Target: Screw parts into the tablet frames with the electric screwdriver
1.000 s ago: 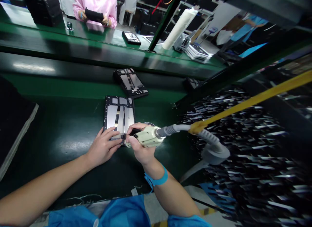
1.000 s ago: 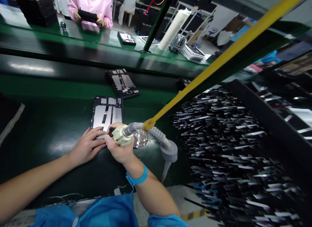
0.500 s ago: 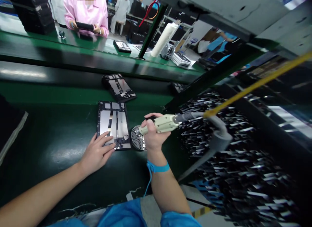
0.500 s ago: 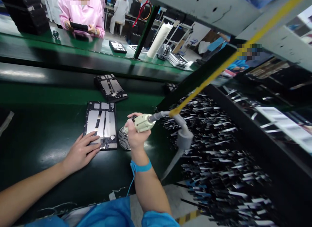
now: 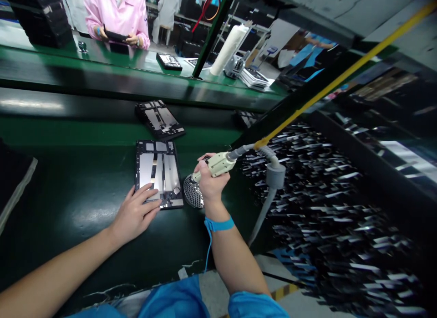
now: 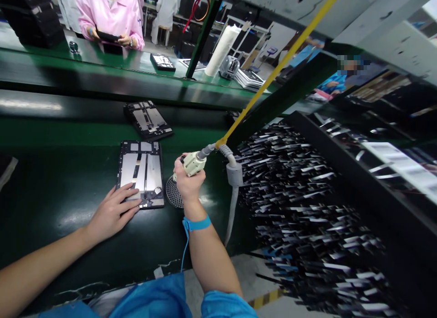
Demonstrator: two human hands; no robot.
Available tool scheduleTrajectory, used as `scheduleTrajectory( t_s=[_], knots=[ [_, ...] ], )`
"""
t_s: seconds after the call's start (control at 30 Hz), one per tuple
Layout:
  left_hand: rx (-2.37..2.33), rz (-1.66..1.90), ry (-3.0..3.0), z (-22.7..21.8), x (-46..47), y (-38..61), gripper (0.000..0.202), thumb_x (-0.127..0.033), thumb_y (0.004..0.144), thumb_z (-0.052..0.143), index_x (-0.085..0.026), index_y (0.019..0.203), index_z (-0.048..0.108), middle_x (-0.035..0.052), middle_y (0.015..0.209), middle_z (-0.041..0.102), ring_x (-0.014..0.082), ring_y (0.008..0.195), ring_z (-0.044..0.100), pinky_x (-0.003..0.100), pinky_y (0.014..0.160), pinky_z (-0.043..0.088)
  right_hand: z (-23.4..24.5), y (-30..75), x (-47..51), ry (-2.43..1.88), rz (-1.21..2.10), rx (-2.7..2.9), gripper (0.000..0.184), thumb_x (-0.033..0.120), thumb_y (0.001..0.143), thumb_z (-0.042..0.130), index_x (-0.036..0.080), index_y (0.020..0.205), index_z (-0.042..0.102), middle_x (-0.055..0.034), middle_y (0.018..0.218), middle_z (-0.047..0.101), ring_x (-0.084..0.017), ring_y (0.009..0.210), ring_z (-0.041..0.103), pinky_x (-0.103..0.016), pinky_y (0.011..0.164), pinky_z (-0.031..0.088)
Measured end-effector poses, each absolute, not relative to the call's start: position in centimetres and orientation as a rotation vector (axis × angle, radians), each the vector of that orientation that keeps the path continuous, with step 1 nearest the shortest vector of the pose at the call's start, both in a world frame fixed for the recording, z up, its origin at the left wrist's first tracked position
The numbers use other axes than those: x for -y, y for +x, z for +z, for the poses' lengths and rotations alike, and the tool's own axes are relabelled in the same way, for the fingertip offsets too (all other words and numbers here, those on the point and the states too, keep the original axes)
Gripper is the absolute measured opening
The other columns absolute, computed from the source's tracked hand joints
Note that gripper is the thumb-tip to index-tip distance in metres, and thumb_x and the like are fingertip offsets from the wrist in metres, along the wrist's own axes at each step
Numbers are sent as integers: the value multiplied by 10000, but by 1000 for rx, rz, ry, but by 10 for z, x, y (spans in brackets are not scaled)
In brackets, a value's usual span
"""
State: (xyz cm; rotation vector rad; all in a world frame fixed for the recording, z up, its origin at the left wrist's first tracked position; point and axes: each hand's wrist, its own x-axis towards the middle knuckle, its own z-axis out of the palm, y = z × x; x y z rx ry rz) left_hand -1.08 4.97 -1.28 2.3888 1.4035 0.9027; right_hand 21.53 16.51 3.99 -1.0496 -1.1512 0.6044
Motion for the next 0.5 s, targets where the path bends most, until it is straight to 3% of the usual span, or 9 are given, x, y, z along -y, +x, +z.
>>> scheduleTrajectory(
  t_s=[0.23, 0.5],
  knots=[
    [-1396, 909, 2383, -13, -50, -11, 235, -252, 1022, 572, -264, 1142, 773, 104, 1337, 702, 332, 1393, 552, 631, 1119, 439, 33, 217, -168, -1064, 603, 1152, 249, 332, 806, 755, 196, 984, 646, 22, 748, 660, -114, 529, 600, -271, 528, 526],
    [-1405, 926, 2351, -17, -53, -9, 298, -294, 975, 648, -216, 1259, 698, 131, 1350, 691, 336, 1389, 550, 635, 1134, 416, 65, 199, -144, -894, 675, 1093, 217, 336, 839, 732, 223, 986, 620, 8, 845, 666, -104, 504, 599, -261, 481, 502]
  ],
)
